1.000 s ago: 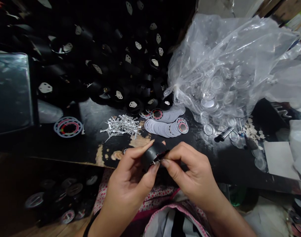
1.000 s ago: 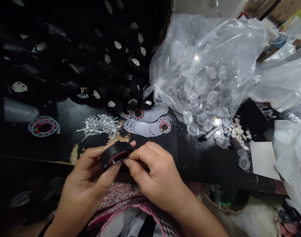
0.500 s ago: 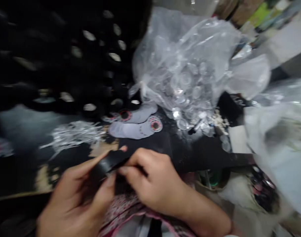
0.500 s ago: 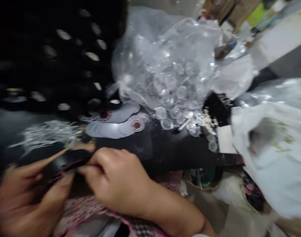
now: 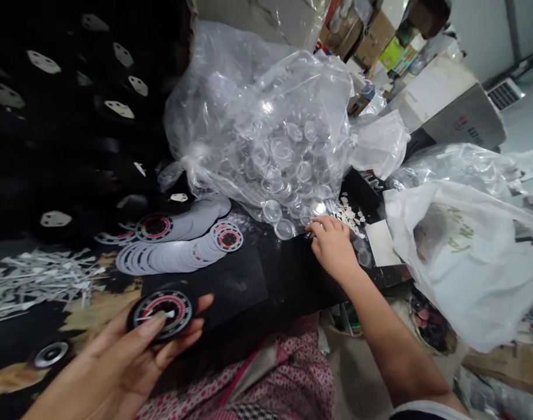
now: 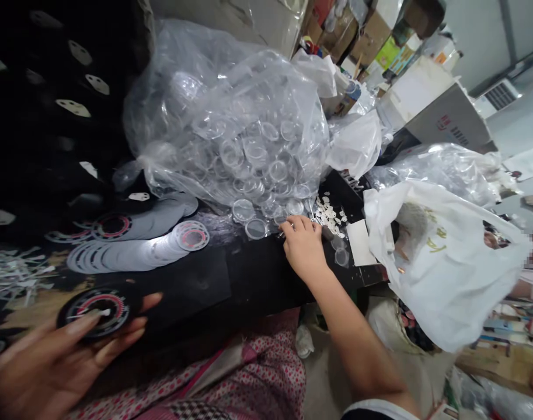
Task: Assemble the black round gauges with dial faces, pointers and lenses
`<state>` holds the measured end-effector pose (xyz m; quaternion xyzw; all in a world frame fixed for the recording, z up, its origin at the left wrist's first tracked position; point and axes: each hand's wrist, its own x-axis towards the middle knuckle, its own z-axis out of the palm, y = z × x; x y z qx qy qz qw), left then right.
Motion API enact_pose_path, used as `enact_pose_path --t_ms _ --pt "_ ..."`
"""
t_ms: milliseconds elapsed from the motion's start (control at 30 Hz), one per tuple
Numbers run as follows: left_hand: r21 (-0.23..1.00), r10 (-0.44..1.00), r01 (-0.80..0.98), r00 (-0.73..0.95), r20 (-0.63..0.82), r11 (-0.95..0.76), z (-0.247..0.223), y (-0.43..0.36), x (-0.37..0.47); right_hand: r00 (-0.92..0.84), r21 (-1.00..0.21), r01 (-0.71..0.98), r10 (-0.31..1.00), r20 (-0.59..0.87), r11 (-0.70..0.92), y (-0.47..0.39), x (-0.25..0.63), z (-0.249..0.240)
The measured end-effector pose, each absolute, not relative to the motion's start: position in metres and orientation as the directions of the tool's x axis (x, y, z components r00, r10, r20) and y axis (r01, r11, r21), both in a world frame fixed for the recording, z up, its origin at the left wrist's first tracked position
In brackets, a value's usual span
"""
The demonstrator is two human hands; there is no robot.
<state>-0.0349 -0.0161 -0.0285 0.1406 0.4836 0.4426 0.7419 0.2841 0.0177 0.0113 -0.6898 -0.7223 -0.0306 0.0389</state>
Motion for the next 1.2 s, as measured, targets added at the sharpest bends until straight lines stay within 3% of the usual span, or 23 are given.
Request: enact_pose_path --t_ms 200,367,500,600,700,767,867,1000,1100,1200 --pt "0.545 0.716 -0.536 0.174 -0.676 0.645 -0.024 -0.013 -0.026 -0.184 -0.001 0.983 0.976 0.117 0.186 0.027 0.303 0.013" --pt "0.475 0.721 -0.623 0.218 -0.658 0.622 -0.015 -0.015 -0.027 -0.265 -0.099 0.952 0.944 0.198 0.288 0.016 0.277 0.025" --pt "0.417 0.679 -0.619 0.270 -0.683 0.666 -0.010 -0.016 -0.023 -0.366 -0.124 0.925 0.929 -0.051 0.358 0.008 0.227 0.039" --pt "0.390 0.645 -0.606 0.279 -0.711 0.693 -0.009 -0.017 -0.021 -0.303 -0.058 0.953 0.924 -0.235 0.297 0.016 0.208 0.050" --pt "0.347 0.616 -0.621 0.288 -0.733 0.703 -0.009 -0.017 -0.020 -0.235 -0.055 0.972 0.915 -0.327 0.230 0.028 0.208 0.061" --pt "0.324 0.607 -0.632 0.299 -0.736 0.704 -0.010 -0.016 -0.020 -0.262 -0.156 0.962 0.914 -0.311 0.223 0.034 0.214 0.064" --pt "0.325 0.622 -0.648 0.298 -0.724 0.689 -0.011 -0.015 -0.019 -0.302 -0.392 0.893 0.940 -0.162 0.220 0.034 0.222 0.057" --pt "0.326 0.649 -0.672 0.302 -0.698 0.665 -0.010 -0.017 -0.017 -0.126 -0.689 0.708 0.988 0.093 0.155 0.024 0.216 0.023" --pt "0.319 0.649 -0.671 0.320 -0.690 0.670 -0.008 -0.017 -0.016 0.105 -0.932 0.351 0.984 0.141 0.096 0.014 0.192 0.005" --pt "0.330 0.648 -0.649 0.339 -0.682 0.686 -0.007 -0.017 -0.015 0.196 -0.982 -0.042 0.965 0.173 0.184 0.008 0.158 0.011"
